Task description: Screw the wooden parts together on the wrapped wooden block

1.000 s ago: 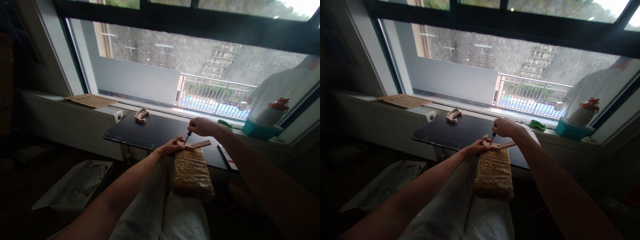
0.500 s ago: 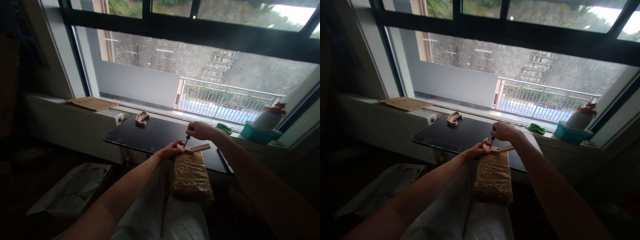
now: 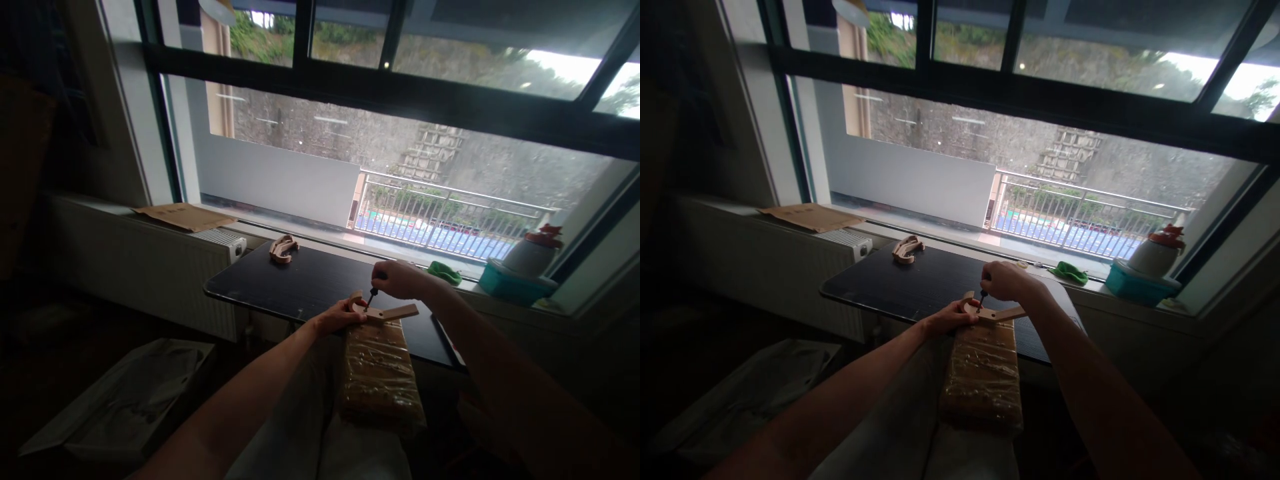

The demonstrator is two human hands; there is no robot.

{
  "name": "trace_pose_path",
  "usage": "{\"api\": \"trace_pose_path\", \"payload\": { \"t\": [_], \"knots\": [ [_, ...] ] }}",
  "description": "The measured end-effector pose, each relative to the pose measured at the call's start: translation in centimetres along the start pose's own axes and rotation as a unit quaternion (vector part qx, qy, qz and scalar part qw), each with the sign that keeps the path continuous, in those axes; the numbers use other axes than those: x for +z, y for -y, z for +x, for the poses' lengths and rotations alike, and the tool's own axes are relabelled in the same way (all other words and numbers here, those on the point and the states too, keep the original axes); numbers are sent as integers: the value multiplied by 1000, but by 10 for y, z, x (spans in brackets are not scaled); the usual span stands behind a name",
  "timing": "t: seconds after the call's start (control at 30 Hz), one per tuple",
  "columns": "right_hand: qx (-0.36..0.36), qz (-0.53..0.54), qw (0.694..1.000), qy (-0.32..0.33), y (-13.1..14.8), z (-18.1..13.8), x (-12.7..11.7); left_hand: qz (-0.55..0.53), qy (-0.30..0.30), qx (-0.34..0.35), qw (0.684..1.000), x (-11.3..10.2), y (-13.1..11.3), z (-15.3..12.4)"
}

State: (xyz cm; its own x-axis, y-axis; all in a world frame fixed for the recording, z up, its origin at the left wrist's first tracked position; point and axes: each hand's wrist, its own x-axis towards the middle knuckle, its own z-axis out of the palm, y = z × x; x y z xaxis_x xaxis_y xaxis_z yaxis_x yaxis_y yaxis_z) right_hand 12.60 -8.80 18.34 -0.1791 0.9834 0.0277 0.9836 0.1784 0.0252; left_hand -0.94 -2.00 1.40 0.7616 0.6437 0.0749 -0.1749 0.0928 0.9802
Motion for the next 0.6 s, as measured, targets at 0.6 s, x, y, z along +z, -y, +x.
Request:
{"api": "trace_pose_path", "payload": {
  "t": [0.6],
  "knots": [
    [17, 18, 1000, -8, -2, -3, 0, 1, -12, -1, 1000, -1, 2, 3]
  ]
}}
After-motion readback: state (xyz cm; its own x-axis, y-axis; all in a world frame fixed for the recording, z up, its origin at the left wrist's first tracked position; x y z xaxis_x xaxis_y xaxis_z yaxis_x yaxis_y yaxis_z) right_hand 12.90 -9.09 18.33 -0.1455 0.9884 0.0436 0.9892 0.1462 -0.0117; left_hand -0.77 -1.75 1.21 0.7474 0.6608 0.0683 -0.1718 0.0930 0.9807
